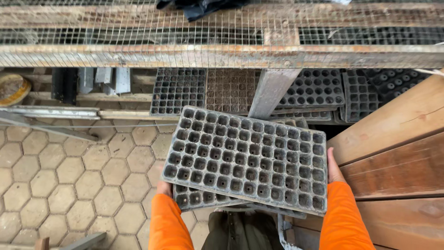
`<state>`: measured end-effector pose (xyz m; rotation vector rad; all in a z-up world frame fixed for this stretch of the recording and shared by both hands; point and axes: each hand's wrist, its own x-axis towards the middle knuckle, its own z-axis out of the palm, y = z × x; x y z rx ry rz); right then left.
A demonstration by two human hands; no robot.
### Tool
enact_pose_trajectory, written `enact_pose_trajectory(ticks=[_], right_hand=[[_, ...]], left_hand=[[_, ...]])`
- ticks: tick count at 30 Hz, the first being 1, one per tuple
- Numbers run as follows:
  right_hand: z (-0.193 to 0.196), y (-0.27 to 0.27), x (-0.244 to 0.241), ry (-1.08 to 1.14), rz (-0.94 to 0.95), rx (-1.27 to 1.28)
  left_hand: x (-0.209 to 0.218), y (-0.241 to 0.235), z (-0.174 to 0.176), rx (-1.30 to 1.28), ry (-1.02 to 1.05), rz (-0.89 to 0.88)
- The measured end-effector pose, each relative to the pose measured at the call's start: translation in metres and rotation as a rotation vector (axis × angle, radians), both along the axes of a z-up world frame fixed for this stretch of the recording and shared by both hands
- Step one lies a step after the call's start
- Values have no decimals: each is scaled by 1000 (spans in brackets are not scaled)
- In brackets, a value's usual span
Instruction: The person carries seedling trays to a work table, fills the tray cells with soil using a small hand trowel, and then places seeds into the soil by hand.
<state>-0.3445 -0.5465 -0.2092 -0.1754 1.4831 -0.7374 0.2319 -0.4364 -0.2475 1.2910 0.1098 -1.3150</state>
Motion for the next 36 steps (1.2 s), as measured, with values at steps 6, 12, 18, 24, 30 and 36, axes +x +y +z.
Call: enact_pose_trajectory(ticks=[6,12,18,24,30,36], right_hand=[[30,28,21,27,26,58],[35,44,11,-134,-57,18],[9,51,-8,-188,-47,-97],[-12,56,-18,-196,-64,23],[2,38,-5,-189,-19,-1],[15,-12,20,-176,11,-46]], left_hand=[[-3,-20,-25,103,-206,-136],[5,-4,-50,268,-376,-187],[2,-17,-54,398,-555,-308],[-14,-19,-80,521,-699,-452],[-5,27,-92,625,-750,-400],[3,19,-87,711,-792,-589]])
